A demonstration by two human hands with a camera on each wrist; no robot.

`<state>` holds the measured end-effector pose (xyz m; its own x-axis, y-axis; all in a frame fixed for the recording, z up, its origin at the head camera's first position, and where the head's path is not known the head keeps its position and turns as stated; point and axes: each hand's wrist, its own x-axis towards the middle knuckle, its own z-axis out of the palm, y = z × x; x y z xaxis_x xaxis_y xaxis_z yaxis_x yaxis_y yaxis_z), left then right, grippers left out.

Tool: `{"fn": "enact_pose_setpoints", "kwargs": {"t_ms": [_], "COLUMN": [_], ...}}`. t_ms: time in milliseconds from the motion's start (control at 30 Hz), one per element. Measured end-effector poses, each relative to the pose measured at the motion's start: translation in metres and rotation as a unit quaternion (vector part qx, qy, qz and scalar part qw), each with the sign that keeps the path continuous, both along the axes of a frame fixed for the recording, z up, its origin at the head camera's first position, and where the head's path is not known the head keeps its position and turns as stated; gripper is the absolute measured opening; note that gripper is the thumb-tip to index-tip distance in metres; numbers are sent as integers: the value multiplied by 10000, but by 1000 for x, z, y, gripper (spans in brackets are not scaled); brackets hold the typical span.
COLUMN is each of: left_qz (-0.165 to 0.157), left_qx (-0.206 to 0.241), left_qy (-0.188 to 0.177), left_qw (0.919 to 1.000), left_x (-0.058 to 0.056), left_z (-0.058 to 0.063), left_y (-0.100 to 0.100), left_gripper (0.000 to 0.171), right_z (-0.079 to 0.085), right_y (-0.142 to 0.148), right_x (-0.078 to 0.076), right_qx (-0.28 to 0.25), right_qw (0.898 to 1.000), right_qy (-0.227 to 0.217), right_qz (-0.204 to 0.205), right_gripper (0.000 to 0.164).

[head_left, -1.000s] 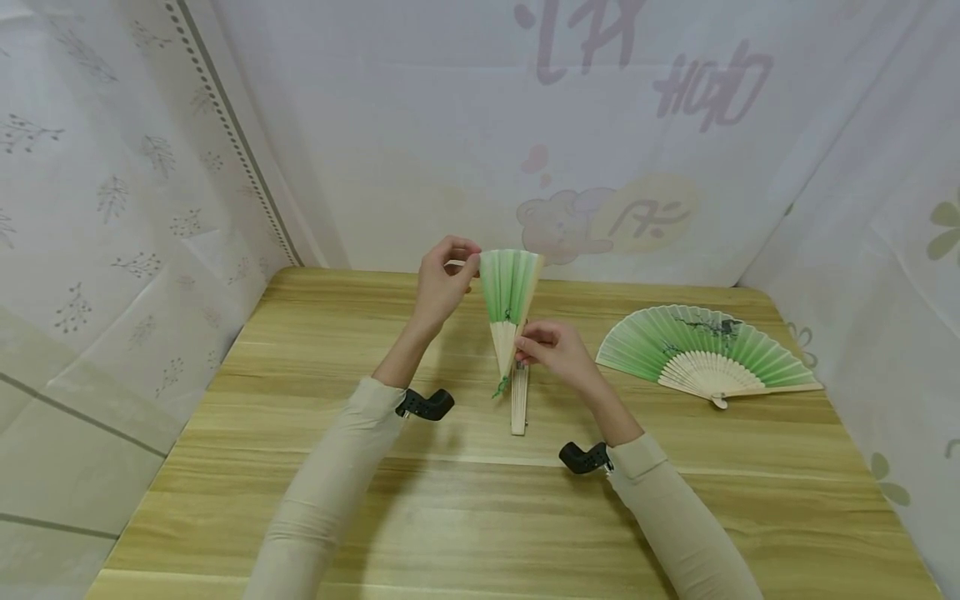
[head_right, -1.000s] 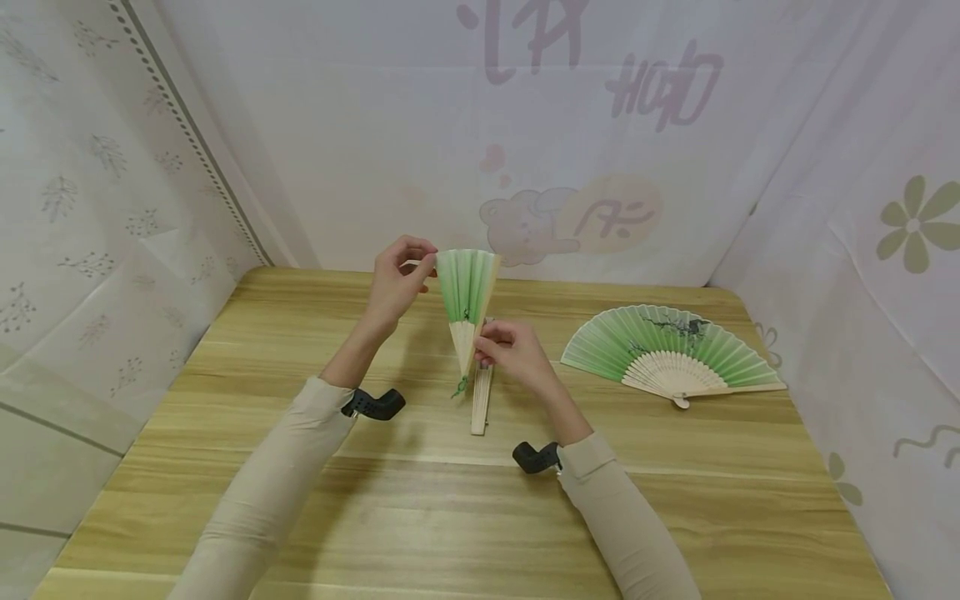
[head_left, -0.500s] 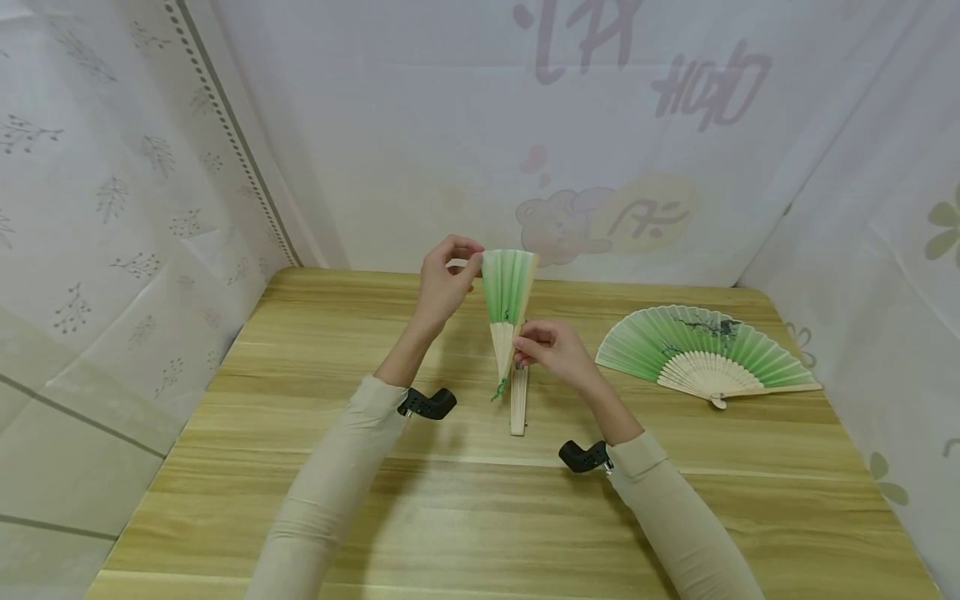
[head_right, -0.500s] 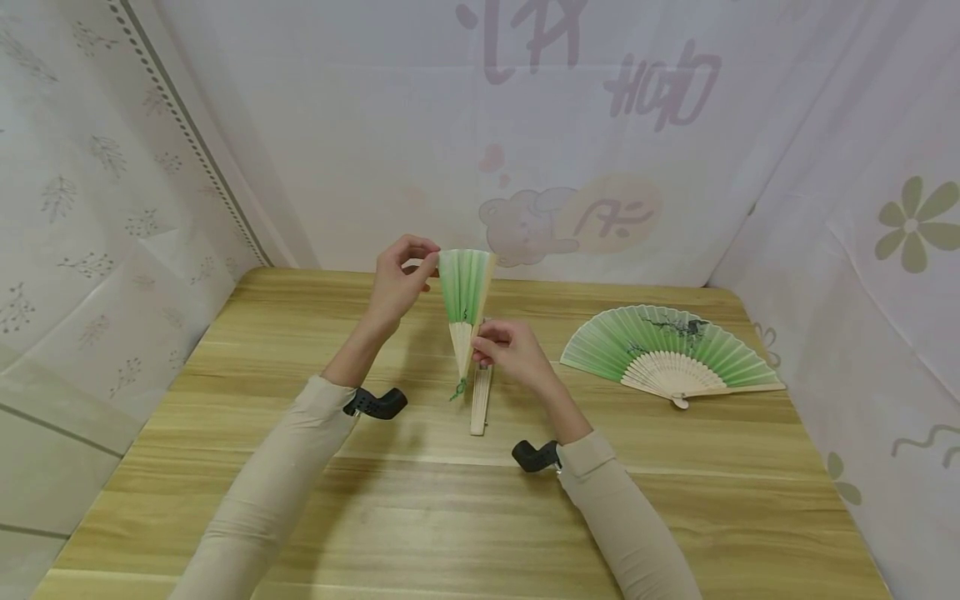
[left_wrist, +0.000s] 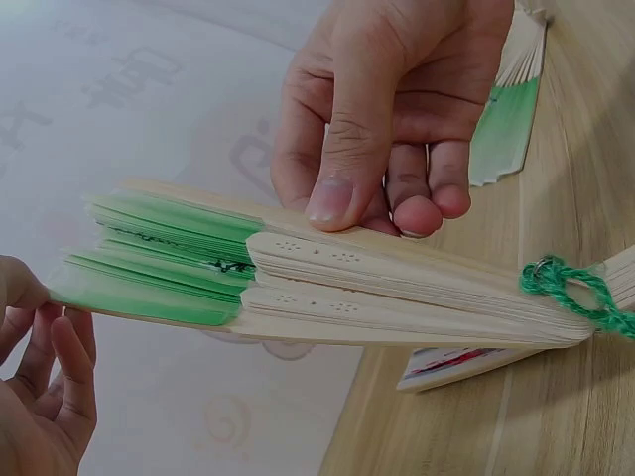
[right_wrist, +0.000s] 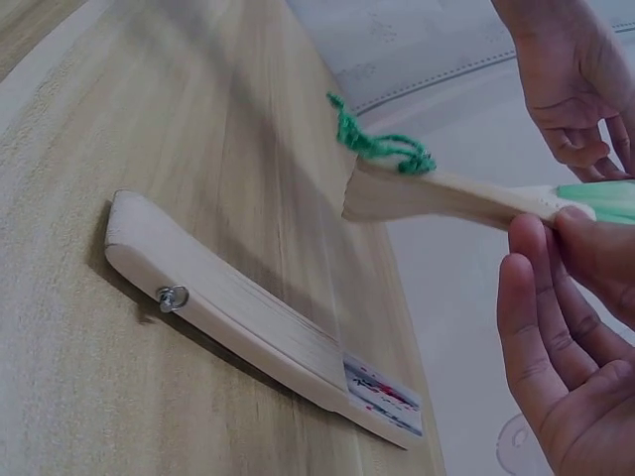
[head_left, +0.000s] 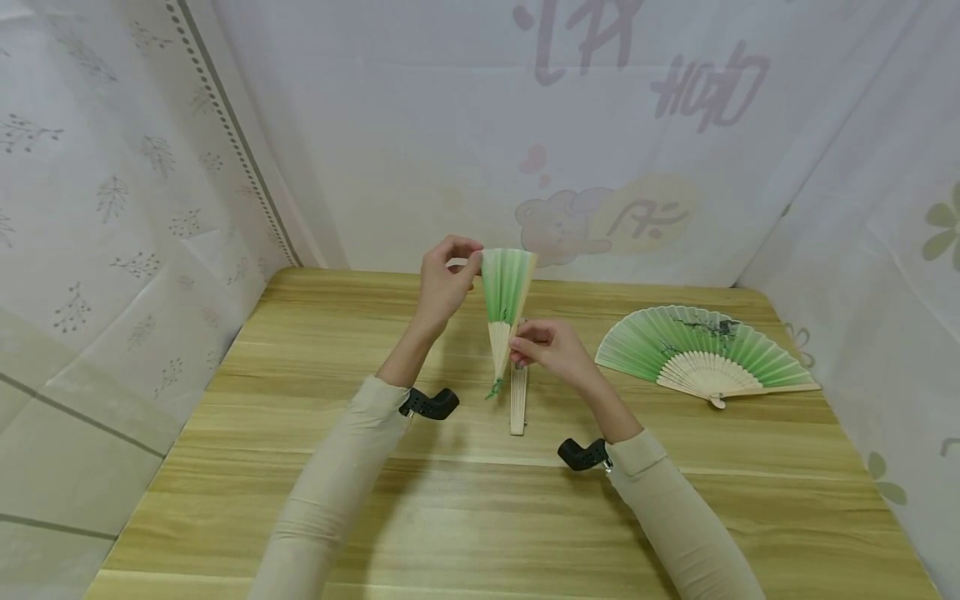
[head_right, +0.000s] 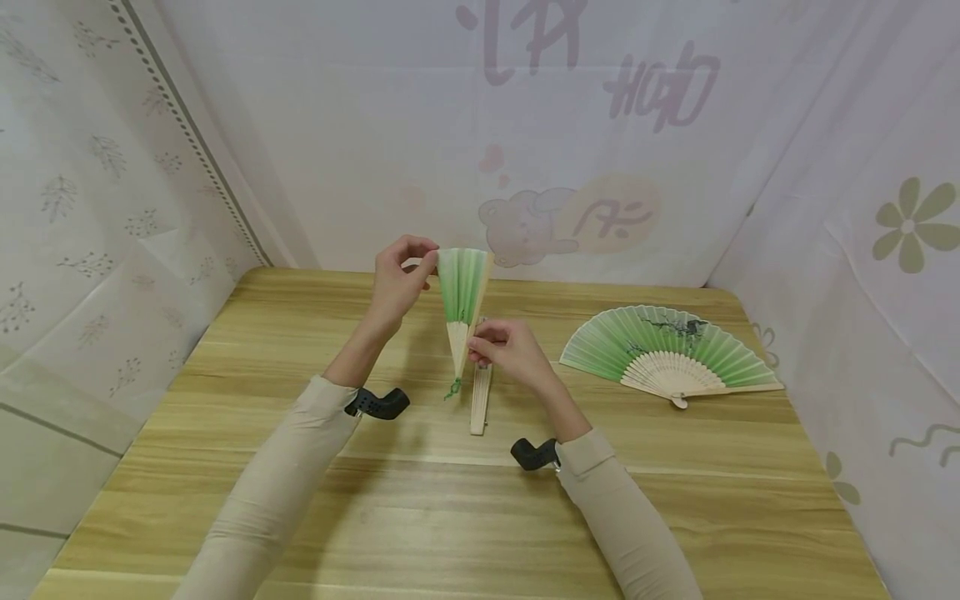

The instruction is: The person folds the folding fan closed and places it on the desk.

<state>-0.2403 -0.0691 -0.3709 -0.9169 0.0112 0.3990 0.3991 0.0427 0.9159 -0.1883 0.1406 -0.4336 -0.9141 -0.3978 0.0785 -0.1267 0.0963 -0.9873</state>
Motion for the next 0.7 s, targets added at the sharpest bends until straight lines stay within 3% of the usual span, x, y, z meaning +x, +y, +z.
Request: {"fn": "enact_pose_setpoints", "kwargs": {"t_ms": [300,533,700], "left_qz": [87,242,362], "left_qx": [109,120,85], "left_qy": [76,160,150], "left_qw": [9999,9995,9992], "left_x": [4,23,27], "left_z": [4,25,28], "left_y": [0,5,7], "left_gripper": [18,16,16], "right_z": [3,3,4], "right_y": [-3,-3,-3], "right_x": [2,1,1], "right_qx": [-88,-168,-287], "right_qw": [9997,9994,9989], "right_qy": [151,201,208], "right_qz": [171,243,302], "right_gripper": [10,9,8]}}
